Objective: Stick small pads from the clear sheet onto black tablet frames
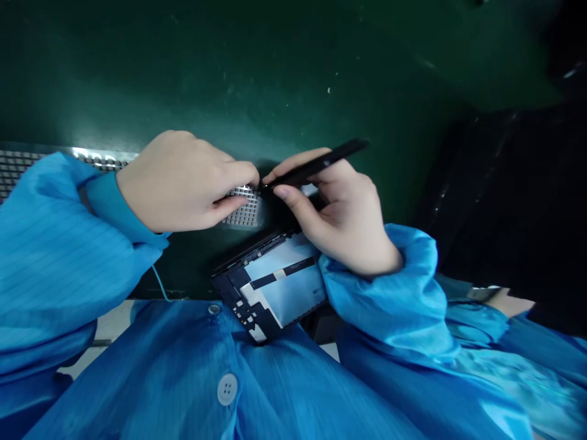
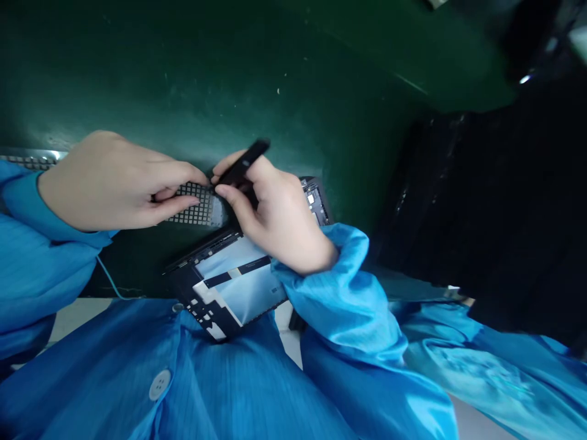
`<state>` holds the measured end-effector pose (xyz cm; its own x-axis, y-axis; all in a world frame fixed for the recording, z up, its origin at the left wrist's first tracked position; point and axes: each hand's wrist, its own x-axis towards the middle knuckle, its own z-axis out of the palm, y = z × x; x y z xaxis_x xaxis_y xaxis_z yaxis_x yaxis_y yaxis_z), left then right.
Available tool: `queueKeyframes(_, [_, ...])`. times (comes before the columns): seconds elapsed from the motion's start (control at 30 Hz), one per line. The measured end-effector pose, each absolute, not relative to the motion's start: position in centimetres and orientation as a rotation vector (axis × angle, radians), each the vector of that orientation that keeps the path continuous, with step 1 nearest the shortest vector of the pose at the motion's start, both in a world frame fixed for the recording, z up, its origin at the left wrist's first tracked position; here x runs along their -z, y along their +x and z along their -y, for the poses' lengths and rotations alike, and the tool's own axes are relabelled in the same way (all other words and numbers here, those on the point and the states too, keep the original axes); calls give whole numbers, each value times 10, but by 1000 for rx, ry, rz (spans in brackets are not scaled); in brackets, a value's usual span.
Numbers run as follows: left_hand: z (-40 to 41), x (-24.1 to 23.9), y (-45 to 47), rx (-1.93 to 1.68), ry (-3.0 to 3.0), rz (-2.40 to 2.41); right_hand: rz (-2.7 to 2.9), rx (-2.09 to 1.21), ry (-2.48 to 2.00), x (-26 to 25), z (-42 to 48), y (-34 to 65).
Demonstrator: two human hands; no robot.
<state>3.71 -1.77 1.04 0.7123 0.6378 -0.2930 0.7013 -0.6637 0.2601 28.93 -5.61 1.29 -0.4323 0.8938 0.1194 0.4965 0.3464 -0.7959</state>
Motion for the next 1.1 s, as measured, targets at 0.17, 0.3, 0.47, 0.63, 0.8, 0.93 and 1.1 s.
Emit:
queueKeyframes(0.17, [19, -9, 37, 223, 2543, -1044, 1960, -1070, -1240, -5, 48, 289])
queueKeyframes(0.3, [18, -7, 37, 191, 2487, -1093, 1941, -1101, -1231, -5, 52, 288])
queueKeyframes(0.47, [18, -8, 36, 226, 2510, -1076, 2031, -1031, -1204, -4, 47, 289])
queueKeyframes(0.63, [18, -11, 35, 228, 2581, -1030, 1627, -1008, -1340, -12, 79, 295])
queueKeyframes(0.8, [19, -9, 31, 165, 2555, -1025, 1351, -729, -1350, 3, 124, 304])
queueKeyframes(0.93, [19, -6, 28, 42, 2487, -1016, 1396, -744, -1283, 20, 130, 308])
queueKeyframes(1.1, [19, -9, 29, 81, 2523, -1010, 1458, -674, -1307, 22, 129, 311])
